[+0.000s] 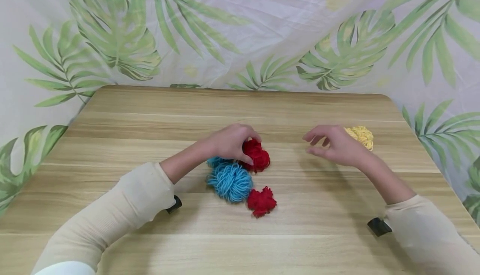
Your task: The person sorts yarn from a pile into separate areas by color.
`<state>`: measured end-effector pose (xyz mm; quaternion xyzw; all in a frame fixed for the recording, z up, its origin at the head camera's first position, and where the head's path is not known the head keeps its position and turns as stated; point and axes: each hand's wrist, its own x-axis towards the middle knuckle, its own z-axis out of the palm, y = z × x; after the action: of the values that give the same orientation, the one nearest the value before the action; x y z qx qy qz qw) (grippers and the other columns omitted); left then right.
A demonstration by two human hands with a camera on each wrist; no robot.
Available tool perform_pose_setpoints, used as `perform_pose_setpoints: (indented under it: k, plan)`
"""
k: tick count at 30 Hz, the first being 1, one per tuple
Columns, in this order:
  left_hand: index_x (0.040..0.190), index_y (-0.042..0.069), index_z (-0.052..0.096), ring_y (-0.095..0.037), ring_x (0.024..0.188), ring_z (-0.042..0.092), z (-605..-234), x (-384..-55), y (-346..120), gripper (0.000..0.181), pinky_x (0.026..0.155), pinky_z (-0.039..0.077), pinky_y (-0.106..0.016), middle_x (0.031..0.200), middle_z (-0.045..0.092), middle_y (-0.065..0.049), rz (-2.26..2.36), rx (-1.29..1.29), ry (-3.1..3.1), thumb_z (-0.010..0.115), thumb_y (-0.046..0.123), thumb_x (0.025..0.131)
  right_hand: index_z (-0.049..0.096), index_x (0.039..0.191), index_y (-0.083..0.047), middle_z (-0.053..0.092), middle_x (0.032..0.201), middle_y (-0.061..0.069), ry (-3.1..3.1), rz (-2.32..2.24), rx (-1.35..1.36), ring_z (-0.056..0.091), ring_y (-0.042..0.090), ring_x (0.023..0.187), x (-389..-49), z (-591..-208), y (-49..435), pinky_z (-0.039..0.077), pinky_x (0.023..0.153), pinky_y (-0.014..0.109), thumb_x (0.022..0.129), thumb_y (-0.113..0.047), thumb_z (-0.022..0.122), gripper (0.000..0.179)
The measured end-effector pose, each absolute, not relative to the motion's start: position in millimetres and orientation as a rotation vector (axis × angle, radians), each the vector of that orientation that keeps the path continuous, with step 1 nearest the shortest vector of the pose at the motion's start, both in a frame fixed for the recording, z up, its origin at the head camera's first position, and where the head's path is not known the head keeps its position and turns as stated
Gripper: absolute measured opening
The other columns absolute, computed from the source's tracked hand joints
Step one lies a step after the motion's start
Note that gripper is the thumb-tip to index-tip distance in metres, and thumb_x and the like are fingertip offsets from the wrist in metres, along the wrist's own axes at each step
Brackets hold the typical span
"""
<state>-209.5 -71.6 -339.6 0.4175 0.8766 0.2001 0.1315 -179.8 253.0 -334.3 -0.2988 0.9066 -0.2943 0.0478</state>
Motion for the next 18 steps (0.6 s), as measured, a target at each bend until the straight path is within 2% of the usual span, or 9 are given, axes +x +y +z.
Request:
perform_pose_setpoints:
  k: [10,18]
  plan:
    - [0.123,0.0,0.07,-0.025,0.104,0.063,-343.5,-212.2,-68.2,0.046,0.09,0.056,-0.034,0.117,0.07,-0.013,0.588,1.182,2.556,0.088,0.015,0.083,0.074,0.114,0.002,0.076,0.108,0.013,2.701,-0.912,-0.946,0.071,0.028,0.097,-181.2,-340.0,244.8,0.059,0.079,0.046,0.09,-0.005,0.079,0.025]
    - [0.12,0.001,0.071,-0.023,0.093,0.059,-346.5,-214.7,-66.8,0.042,0.081,0.054,-0.033,0.106,0.07,-0.01,0.618,1.168,2.551,0.086,0.011,0.082,0.075,0.113,0.001,0.077,0.107,0.01,2.699,-0.873,-0.98,0.072,0.024,0.094,-181.9,-347.9,236.4,0.059,0.078,0.046,0.087,-0.003,0.08,0.027]
